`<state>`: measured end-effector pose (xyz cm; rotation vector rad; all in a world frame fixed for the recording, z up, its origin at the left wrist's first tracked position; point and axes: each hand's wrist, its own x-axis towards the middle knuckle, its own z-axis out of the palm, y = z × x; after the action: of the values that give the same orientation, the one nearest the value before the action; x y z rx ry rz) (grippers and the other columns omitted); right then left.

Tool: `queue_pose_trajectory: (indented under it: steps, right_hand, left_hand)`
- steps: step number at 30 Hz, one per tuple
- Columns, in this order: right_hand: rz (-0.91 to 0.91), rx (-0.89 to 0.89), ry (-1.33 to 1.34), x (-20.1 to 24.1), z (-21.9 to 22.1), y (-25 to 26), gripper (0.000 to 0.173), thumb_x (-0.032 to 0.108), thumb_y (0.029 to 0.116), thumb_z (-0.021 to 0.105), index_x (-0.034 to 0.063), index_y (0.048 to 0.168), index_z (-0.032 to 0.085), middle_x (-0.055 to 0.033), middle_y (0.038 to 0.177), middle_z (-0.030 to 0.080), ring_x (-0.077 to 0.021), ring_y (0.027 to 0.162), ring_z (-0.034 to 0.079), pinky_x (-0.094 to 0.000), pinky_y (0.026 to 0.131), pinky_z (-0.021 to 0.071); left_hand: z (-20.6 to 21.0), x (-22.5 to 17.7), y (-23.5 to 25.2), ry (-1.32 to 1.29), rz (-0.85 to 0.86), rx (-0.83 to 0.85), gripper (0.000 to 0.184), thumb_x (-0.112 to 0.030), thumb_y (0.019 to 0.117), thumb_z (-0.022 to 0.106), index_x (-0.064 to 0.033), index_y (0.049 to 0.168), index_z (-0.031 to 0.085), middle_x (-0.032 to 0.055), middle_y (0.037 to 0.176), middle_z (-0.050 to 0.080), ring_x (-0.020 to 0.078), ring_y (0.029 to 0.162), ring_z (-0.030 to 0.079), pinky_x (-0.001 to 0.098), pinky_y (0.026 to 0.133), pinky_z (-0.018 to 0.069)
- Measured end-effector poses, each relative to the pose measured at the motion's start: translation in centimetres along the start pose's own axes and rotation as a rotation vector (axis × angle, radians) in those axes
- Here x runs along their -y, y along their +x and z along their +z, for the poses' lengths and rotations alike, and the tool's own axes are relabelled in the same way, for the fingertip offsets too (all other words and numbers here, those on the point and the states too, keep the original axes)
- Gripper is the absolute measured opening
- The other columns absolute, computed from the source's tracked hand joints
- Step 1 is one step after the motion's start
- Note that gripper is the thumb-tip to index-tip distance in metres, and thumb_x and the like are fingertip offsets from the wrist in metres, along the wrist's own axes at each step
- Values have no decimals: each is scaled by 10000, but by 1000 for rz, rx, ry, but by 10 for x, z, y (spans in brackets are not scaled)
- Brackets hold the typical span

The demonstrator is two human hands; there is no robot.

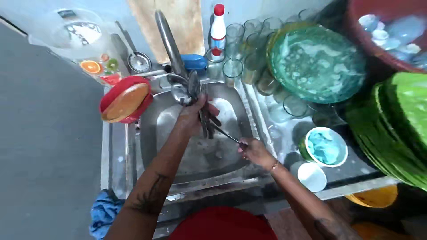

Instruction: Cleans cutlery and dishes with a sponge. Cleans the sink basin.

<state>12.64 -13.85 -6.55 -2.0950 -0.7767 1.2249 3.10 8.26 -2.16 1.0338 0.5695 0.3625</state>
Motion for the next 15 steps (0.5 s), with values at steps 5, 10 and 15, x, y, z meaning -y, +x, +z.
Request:
queue_pose_trajectory:
  steps: [5,10,15]
  right_hand:
    - [-116,-230,-301,13,-9,-14,230,-1,975,582,-87,1183,627,-292,1025,692,-460,970,690,-626,877,524]
    - [-148,-340,-90,16,-7,7,167,-6,976,596,-58,1122,658,-218,978,714,-328,810,727,-531,788,604]
    - [-87,-170,-176,0,-2,33,195,51,983,617,-61,1123,693,-264,1050,705,-403,957,698,-595,889,539]
  left_hand:
    - [-7,-1,-6,154,-137,-9,328,-362,1112,358,-149,914,510,-94,572,450,17,430,420,182,439,439]
    - [-5,9,-24,333,-222,141,185,-3,986,534,-103,1141,543,-60,694,492,22,513,445,174,476,408]
    - [4,14,-26,380,-335,192,418,-336,1125,311,-72,1283,595,-31,676,547,106,568,582,311,605,588]
